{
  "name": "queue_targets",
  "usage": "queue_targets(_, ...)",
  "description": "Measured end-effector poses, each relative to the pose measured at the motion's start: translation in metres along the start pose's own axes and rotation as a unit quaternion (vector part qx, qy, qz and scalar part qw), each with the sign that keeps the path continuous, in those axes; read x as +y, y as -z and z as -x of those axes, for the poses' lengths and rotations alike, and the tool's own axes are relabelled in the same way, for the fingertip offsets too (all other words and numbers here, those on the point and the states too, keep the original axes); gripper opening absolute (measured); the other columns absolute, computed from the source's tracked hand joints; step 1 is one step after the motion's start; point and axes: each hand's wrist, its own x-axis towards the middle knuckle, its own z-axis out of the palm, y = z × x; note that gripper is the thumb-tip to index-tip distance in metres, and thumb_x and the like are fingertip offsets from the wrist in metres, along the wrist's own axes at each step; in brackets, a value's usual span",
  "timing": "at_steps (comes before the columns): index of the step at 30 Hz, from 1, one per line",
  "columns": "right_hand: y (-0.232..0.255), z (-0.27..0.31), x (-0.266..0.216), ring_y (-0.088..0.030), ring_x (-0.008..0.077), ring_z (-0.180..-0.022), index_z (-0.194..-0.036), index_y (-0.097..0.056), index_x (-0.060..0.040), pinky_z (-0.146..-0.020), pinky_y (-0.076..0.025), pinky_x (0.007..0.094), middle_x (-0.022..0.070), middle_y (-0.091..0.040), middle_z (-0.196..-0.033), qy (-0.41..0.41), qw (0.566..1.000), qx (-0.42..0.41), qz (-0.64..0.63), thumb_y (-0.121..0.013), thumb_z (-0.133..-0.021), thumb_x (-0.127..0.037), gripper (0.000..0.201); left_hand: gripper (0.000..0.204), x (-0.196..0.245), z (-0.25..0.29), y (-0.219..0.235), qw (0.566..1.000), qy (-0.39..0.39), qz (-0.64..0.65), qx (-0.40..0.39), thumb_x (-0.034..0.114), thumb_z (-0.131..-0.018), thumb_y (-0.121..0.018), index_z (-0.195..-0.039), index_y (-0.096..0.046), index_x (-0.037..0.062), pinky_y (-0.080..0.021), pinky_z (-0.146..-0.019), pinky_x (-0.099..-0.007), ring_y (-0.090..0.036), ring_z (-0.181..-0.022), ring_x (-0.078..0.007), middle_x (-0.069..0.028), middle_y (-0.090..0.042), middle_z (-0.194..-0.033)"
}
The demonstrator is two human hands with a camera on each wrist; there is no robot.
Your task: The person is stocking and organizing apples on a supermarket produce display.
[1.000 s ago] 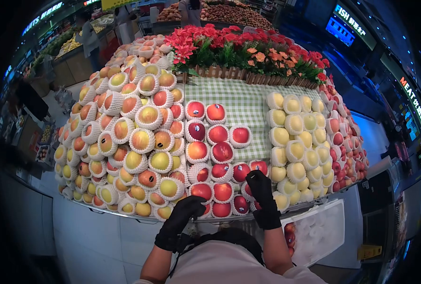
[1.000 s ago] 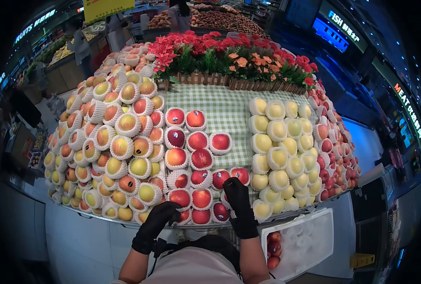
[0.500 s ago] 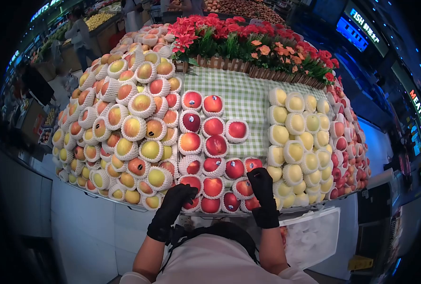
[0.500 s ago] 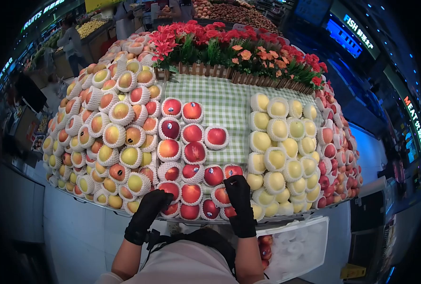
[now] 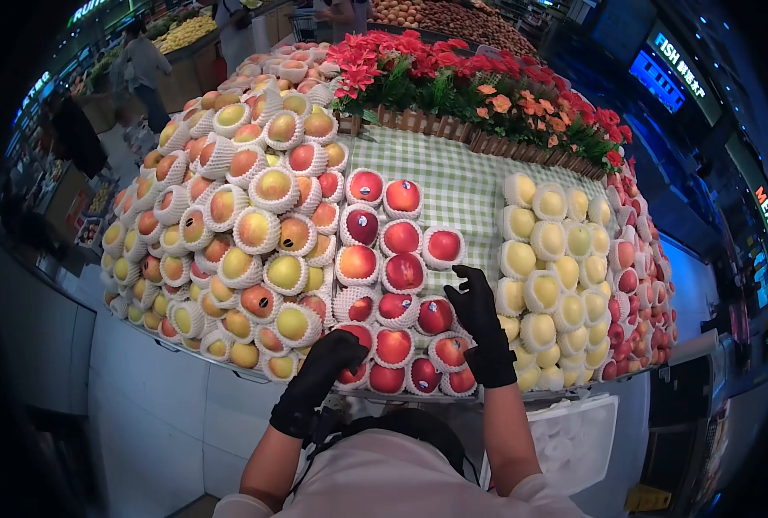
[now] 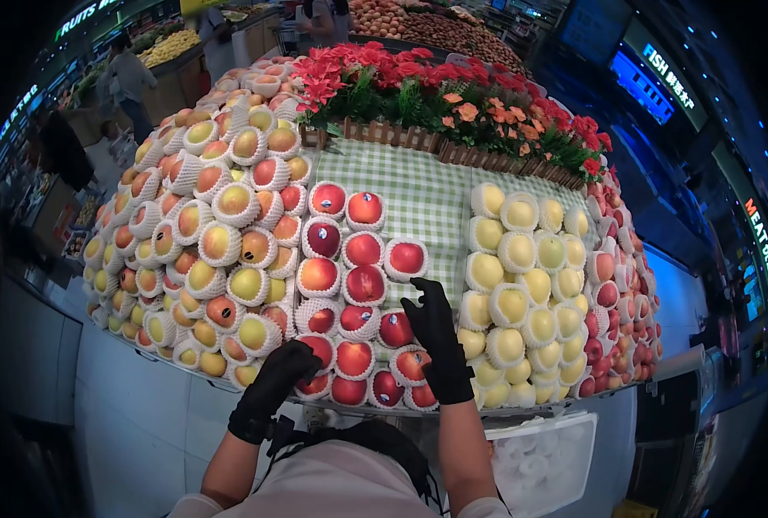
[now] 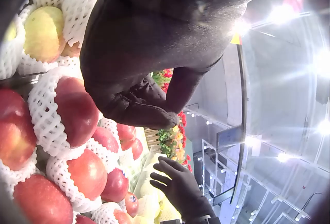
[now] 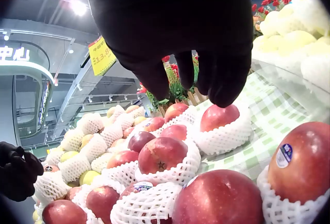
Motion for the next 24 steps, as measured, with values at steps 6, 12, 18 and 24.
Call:
queue_targets(6,-0.013,-0.055,-0.019,-0.055,0.0354,-0.111,-0.131,-0.046,-0.0036,-0.093,-0.047,0.0425,0.0193,-0.053,-0.124,0.032,0.997,-0.005,0.067,-0.079,-0.078,-0.019,0.064,0.01,0.002,0.003,0.008,0.999,-0.01,0.037,0.009,0.014,-0.093,-0.057,-0.091,-0.059,0.0038,-0.046,-0.065,-0.0231,-0.057,-0.069,-0.0088,-0.0011,-0.06,-0.08)
queue_targets(12,-0.031,-0.104,-0.023,-0.05,0.0422,-0.116,-0.141,-0.034,-0.0006,-0.097,-0.045,0.0488,0.0245,-0.046,-0.131,0.045,0.987,-0.039,0.146,-0.084,-0.07,-0.031,0.092,0.013,-0.001,0.004,0.013,0.999,-0.006,0.038,0.009,0.015,-0.095,-0.056,-0.093,-0.061,0.003,-0.047,-0.067,-0.0234,-0.059,-0.072,-0.0089,-0.0014,-0.062,-0.082)
queue_targets(18,-0.049,-0.14,-0.038,-0.052,0.0433,-0.116,-0.141,-0.035,0.002,-0.097,-0.046,0.0482,0.027,-0.046,-0.132,0.046,0.977,-0.062,0.2,-0.087,-0.065,-0.03,0.098,0.017,-0.006,0.003,0.018,0.999,0.011,0.036,-0.004,0.017,-0.095,-0.058,-0.1,-0.064,0.0016,-0.05,-0.072,-0.0239,-0.063,-0.079,-0.0096,-0.0026,-0.066,-0.088)
queue_targets(24,-0.08,-0.175,-0.03,-0.052,0.0436,-0.12,-0.143,-0.037,-0.0091,-0.096,-0.049,0.0479,0.0247,-0.043,-0.141,0.096,0.98,-0.064,0.164,-0.092,-0.055,-0.029,0.105,0.02,-0.014,0.007,0.025,0.999,-0.011,0.043,0.005,0.019,-0.094,-0.059,-0.102,-0.064,0.0014,-0.05,-0.072,-0.0244,-0.062,-0.079,-0.0095,-0.0026,-0.066,-0.089)
